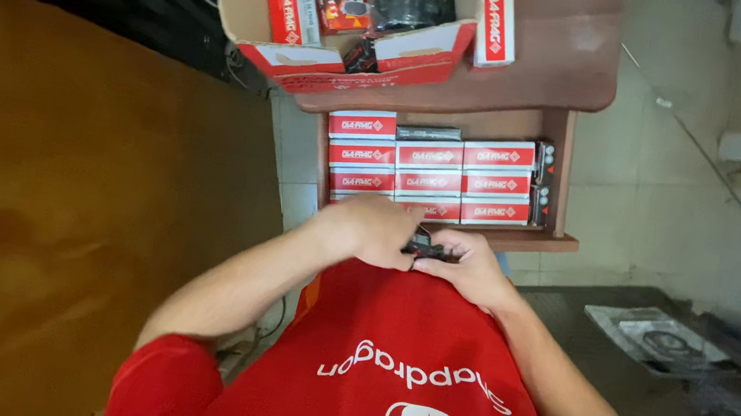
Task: The person unboxes various brake pad sets, removes them from their cardboard packaging, and places them into a cardboard box while organizing other boxes in a drawer.
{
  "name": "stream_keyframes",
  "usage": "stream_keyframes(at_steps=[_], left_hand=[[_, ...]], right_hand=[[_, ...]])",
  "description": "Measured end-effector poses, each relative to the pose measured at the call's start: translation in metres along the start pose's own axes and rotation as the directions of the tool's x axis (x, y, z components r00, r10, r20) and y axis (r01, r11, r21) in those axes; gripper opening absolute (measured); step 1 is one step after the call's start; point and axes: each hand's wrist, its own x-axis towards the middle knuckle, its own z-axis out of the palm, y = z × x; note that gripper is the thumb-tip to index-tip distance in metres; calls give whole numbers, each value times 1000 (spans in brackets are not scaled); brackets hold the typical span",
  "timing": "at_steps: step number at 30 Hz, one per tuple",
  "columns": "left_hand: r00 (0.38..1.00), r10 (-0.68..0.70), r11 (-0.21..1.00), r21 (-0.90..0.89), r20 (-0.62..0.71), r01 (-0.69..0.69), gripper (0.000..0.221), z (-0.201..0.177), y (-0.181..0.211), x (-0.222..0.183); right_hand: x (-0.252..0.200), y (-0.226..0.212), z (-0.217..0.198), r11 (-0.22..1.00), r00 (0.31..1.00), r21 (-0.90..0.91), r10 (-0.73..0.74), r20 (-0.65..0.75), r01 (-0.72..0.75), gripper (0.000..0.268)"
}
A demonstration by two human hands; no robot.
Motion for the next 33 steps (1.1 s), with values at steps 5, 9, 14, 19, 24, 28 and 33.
stream_keyframes(at_steps=[5, 9, 14, 19, 24, 28, 33], left_hand=[[998, 39, 937, -347, -39, -50, 63, -13, -10, -22], [982, 37, 781, -608, -184, -144, 55, -10, -7, -39], [926, 61, 699, -646, -373, -306, 50, 11, -13, -29], [874, 56, 680, -622, -482, -387, 48, 23, -16, -29], [820, 59, 656, -597, -569, -462, 44, 32, -22, -21], [790, 98, 639, -571, -605, -516, 44, 30, -24, -20], [782, 113, 545, -620, -613, -565, 46, 30, -27, -16]], right_hand=[[-17, -15, -14, 994, 997, 104, -16, -71, 23, 50], [-40, -76, -20, 989, 996, 122, -85, -38, 89, 53], [-41, -108, -31, 981, 982, 59, -186, 36, 184, 55], [-39, -119, -33, 977, 979, 80, -202, 25, 200, 46], [-36, -123, -29, 957, 960, 86, -275, -49, 278, 46], [-35, -109, -32, 953, 958, 100, -278, -69, 284, 46], [-33, -113, -36, 936, 947, 151, -308, -86, 318, 45]])
